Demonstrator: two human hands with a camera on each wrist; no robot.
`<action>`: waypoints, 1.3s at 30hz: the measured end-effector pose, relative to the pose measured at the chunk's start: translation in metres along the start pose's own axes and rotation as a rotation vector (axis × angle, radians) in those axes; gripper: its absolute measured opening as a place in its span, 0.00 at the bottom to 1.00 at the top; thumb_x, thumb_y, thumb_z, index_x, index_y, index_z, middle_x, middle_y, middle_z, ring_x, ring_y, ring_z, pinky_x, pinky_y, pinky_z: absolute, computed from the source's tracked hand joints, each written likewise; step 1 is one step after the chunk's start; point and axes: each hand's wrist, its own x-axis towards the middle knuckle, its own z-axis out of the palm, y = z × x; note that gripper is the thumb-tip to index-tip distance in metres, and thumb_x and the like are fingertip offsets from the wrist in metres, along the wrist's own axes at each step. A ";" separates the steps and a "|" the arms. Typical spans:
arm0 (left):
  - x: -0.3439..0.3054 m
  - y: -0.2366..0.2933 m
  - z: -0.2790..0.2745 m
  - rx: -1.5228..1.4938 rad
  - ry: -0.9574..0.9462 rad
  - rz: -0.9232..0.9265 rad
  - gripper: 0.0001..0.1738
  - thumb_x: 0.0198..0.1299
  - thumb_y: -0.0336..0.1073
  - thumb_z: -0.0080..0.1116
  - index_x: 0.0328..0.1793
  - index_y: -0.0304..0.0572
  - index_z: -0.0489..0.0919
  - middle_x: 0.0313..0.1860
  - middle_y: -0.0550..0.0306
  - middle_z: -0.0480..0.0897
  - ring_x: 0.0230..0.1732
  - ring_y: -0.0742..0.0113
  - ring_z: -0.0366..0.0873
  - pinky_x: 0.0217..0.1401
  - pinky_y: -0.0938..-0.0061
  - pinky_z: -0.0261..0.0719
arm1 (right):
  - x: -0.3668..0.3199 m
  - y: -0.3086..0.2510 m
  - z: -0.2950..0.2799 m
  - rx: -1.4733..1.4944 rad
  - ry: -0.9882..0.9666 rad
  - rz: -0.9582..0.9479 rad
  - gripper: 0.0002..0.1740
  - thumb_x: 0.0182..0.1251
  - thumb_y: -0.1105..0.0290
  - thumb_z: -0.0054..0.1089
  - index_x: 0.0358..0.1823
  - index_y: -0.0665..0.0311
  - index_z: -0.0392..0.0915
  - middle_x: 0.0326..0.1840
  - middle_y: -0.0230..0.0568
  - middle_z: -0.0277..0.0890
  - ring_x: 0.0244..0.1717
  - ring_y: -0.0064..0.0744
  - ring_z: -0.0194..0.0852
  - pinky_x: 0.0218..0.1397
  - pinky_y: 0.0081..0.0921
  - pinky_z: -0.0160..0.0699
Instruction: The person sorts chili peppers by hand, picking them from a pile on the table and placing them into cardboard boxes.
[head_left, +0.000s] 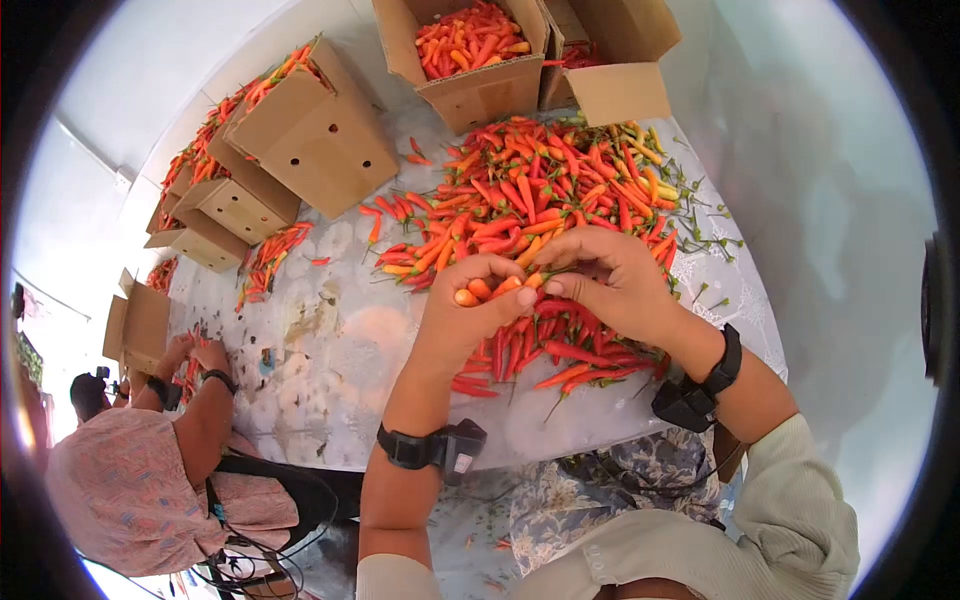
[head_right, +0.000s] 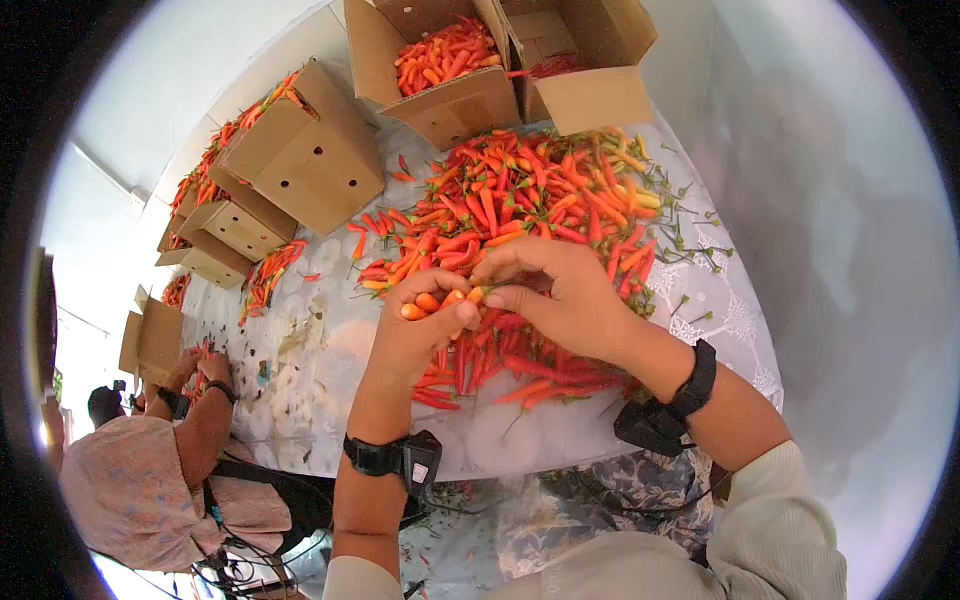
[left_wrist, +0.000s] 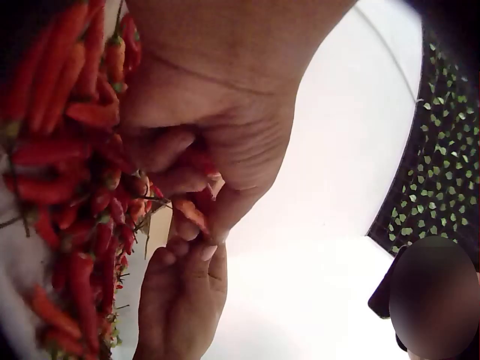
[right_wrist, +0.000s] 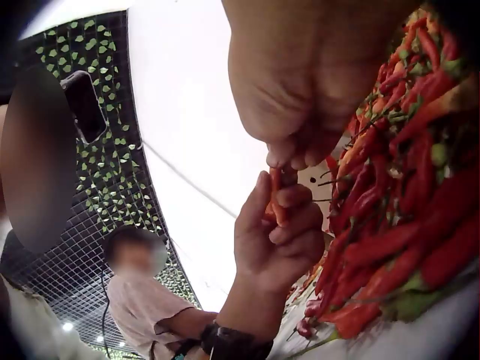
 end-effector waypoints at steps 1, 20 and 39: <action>0.000 0.003 -0.001 -0.009 -0.003 -0.007 0.14 0.52 0.32 0.68 0.42 0.35 0.77 0.28 0.62 0.79 0.27 0.80 0.75 0.27 0.86 0.71 | 0.000 0.000 0.000 0.005 0.016 0.008 0.07 0.57 0.76 0.63 0.37 0.68 0.80 0.35 0.34 0.79 0.35 0.18 0.74 0.38 0.18 0.73; 0.000 -0.007 -0.003 -0.063 -0.152 -0.056 0.09 0.53 0.31 0.64 0.38 0.37 0.77 0.26 0.59 0.79 0.22 0.77 0.75 0.21 0.87 0.70 | 0.004 0.021 -0.004 0.170 -0.202 0.100 0.11 0.66 0.64 0.57 0.32 0.66 0.75 0.29 0.25 0.69 0.29 0.14 0.61 0.33 0.16 0.63; -0.001 -0.008 -0.007 -0.123 -0.278 -0.077 0.10 0.56 0.36 0.63 0.39 0.40 0.76 0.25 0.60 0.78 0.19 0.82 0.70 0.17 0.88 0.62 | 0.004 0.017 0.001 0.296 -0.305 0.164 0.15 0.71 0.59 0.50 0.33 0.62 0.74 0.24 0.23 0.66 0.27 0.14 0.59 0.30 0.16 0.59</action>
